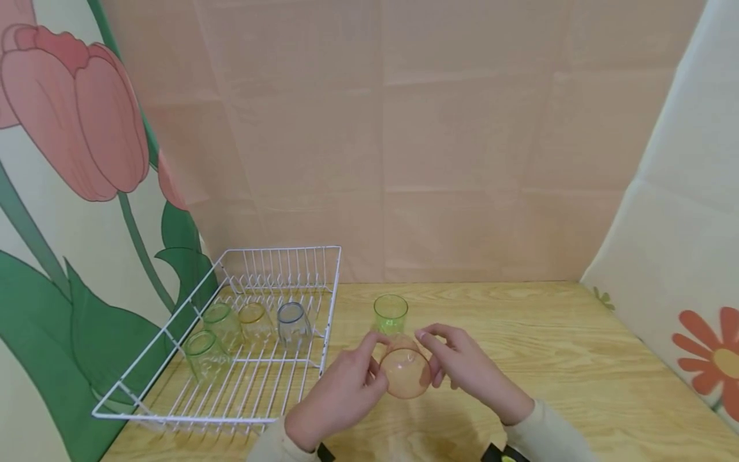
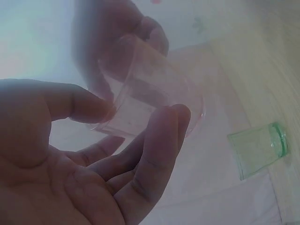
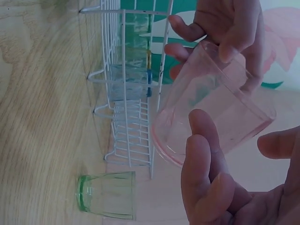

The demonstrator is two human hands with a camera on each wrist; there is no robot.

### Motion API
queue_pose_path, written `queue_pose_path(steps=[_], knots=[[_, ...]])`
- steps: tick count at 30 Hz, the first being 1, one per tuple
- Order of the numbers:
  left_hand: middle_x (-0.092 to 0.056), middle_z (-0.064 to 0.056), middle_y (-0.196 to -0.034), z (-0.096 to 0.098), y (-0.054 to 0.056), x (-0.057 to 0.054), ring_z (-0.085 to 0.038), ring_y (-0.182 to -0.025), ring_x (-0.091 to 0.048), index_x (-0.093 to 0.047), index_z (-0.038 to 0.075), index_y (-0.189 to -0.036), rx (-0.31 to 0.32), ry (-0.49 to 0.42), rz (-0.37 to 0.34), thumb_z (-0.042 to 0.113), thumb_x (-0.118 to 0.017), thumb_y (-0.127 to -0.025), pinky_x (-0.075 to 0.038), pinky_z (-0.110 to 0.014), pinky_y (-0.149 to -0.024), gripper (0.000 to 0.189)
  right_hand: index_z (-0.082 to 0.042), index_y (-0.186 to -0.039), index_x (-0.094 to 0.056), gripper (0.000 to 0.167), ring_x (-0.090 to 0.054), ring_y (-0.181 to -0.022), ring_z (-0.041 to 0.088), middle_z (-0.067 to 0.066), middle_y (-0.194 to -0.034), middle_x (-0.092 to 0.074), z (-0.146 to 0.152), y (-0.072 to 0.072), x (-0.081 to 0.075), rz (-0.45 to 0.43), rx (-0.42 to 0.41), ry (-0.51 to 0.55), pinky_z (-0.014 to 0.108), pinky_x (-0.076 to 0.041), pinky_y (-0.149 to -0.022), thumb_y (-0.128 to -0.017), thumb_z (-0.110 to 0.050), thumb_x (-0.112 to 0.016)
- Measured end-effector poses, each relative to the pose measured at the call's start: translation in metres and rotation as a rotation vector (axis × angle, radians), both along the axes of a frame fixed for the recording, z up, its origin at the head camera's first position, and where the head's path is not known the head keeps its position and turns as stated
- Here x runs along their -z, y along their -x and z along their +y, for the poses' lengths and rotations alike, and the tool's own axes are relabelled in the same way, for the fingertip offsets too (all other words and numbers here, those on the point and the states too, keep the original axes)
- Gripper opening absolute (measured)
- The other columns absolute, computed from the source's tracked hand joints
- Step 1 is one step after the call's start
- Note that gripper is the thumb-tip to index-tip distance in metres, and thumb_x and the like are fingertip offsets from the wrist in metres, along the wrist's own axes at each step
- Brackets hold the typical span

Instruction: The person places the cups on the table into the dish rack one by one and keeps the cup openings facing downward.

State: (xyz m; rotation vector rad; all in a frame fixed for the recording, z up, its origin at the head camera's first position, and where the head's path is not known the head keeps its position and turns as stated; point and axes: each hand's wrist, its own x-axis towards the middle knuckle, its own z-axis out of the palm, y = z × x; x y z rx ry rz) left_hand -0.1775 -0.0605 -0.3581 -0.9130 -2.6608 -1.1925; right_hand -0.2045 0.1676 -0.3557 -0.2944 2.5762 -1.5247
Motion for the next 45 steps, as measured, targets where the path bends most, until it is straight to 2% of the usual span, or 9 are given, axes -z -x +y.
queue_pose_path(steps=[9, 19, 23, 26, 30, 34, 37, 45], knots=[[-0.061, 0.011, -0.077, 0.0, -0.002, 0.0, 0.002, -0.066, -0.056, -0.047, 0.016, -0.131, 0.033, 0.021, -0.006, 0.005, -0.058, -0.088, -0.048, -0.02, -0.059, 0.046, 0.006, -0.136, -0.051, 0.066, -0.065, -0.057, 0.022, 0.01, -0.066, -0.07, 0.002, 0.005, 0.003, -0.066, -0.041, 0.033, 0.025, -0.038, -0.042, -0.103, -0.051, -0.046], [-0.066, 0.008, -0.085, -0.001, -0.004, 0.0, 0.0, -0.076, -0.061, -0.044, 0.019, -0.132, 0.067, 0.029, -0.039, 0.004, -0.06, -0.089, -0.049, -0.02, -0.062, 0.048, 0.001, -0.125, -0.06, 0.056, -0.063, -0.055, 0.02, 0.007, -0.062, -0.068, 0.001, 0.003, 0.004, -0.046, -0.053, -0.03, 0.026, -0.036, -0.041, -0.101, -0.049, -0.051], [-0.068, 0.004, -0.09, -0.001, -0.005, 0.001, -0.001, -0.078, -0.061, -0.045, 0.022, -0.131, 0.046, 0.036, -0.037, 0.014, -0.062, -0.092, -0.049, -0.021, -0.062, 0.043, -0.002, -0.124, -0.062, 0.052, -0.063, -0.054, 0.019, 0.005, -0.061, -0.065, 0.0, 0.002, 0.004, -0.034, -0.036, -0.046, 0.025, -0.036, -0.041, -0.1, -0.048, -0.054], [-0.07, 0.001, -0.094, -0.001, -0.006, 0.0, -0.001, -0.075, -0.061, -0.045, 0.022, -0.13, 0.013, 0.038, -0.043, 0.034, -0.061, -0.097, -0.049, -0.023, -0.061, 0.039, -0.004, -0.123, -0.063, 0.05, -0.062, -0.054, 0.018, 0.004, -0.06, -0.064, -0.001, 0.002, 0.004, -0.024, -0.028, -0.056, 0.024, -0.036, -0.041, -0.1, -0.047, -0.056], [-0.071, -0.001, -0.095, 0.001, -0.006, -0.002, -0.001, -0.071, -0.062, -0.045, 0.018, -0.132, -0.021, 0.026, -0.079, 0.054, -0.052, -0.1, -0.05, -0.026, -0.062, 0.049, -0.006, -0.125, -0.062, 0.05, -0.061, -0.054, 0.018, 0.004, -0.06, -0.064, -0.001, -0.001, 0.004, -0.009, -0.034, -0.058, 0.024, -0.035, -0.04, -0.099, -0.048, -0.057], [-0.072, 0.001, -0.095, 0.002, -0.004, -0.004, -0.003, -0.073, -0.063, -0.046, 0.014, -0.135, -0.039, 0.022, -0.116, 0.058, -0.042, -0.102, -0.051, -0.027, -0.063, 0.055, -0.006, -0.127, -0.061, 0.051, -0.062, -0.055, 0.021, 0.005, -0.06, -0.063, -0.001, -0.002, 0.003, 0.005, -0.041, -0.05, 0.024, -0.036, -0.04, -0.098, -0.048, -0.058], [-0.072, 0.001, -0.096, 0.002, -0.003, -0.003, -0.004, -0.074, -0.064, -0.046, 0.013, -0.135, -0.053, 0.021, -0.132, 0.061, -0.04, -0.102, -0.052, -0.028, -0.063, 0.059, -0.005, -0.128, -0.059, 0.051, -0.062, -0.056, 0.024, 0.006, -0.061, -0.064, -0.002, -0.003, 0.003, 0.021, -0.052, -0.044, 0.026, -0.039, -0.041, -0.098, -0.047, -0.06], [-0.072, 0.0, -0.096, 0.0, -0.002, -0.002, -0.003, -0.073, -0.065, -0.046, 0.014, -0.132, -0.051, 0.012, -0.135, 0.06, -0.047, -0.099, -0.051, -0.027, -0.062, 0.057, -0.003, -0.132, -0.056, 0.056, -0.063, -0.059, 0.021, 0.005, -0.064, -0.065, -0.003, -0.006, 0.002, 0.044, -0.043, -0.062, 0.031, -0.044, -0.047, -0.098, -0.047, -0.06]])
